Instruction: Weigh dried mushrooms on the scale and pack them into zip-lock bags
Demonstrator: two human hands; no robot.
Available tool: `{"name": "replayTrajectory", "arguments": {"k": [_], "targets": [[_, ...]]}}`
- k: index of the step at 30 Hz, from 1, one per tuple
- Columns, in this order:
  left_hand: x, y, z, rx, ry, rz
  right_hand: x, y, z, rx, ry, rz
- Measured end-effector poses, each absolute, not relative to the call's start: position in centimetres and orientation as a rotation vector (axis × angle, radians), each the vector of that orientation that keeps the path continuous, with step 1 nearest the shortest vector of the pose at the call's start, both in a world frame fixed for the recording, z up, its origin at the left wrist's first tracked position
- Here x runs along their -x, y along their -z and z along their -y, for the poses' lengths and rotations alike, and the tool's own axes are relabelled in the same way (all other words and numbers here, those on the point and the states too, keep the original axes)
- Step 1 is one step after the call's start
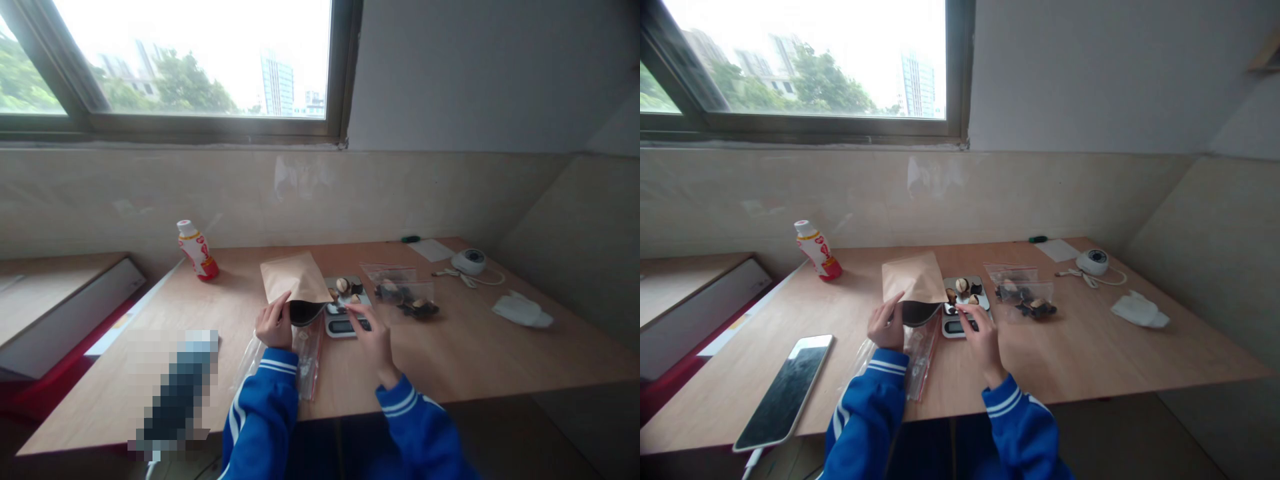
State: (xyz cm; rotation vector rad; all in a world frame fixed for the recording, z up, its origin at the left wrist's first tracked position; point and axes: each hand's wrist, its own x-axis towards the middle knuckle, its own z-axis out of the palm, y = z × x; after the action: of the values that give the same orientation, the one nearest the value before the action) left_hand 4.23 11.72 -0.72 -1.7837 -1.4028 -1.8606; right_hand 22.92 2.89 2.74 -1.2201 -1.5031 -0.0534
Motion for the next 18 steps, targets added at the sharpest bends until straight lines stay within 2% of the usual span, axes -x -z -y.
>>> {"name": "replayTrajectory", "arguments": {"k": [8,12,18], "targets": [[-4.2,0.7,-11.9,1.761,1.852,1.402,-24.8,-0.6,-7.1,1.452,0.226,1.68],[-4.2,0.7,-11.9,1.76,1.855,1.398,-24.2,-0.6,-6.2,1.449,0.244,1.636],[-4.3,0.7,-11.9,1.772,1.847,1.39,-19.6,-2.4,-3.7,1.201,0.033,1.905]]}}
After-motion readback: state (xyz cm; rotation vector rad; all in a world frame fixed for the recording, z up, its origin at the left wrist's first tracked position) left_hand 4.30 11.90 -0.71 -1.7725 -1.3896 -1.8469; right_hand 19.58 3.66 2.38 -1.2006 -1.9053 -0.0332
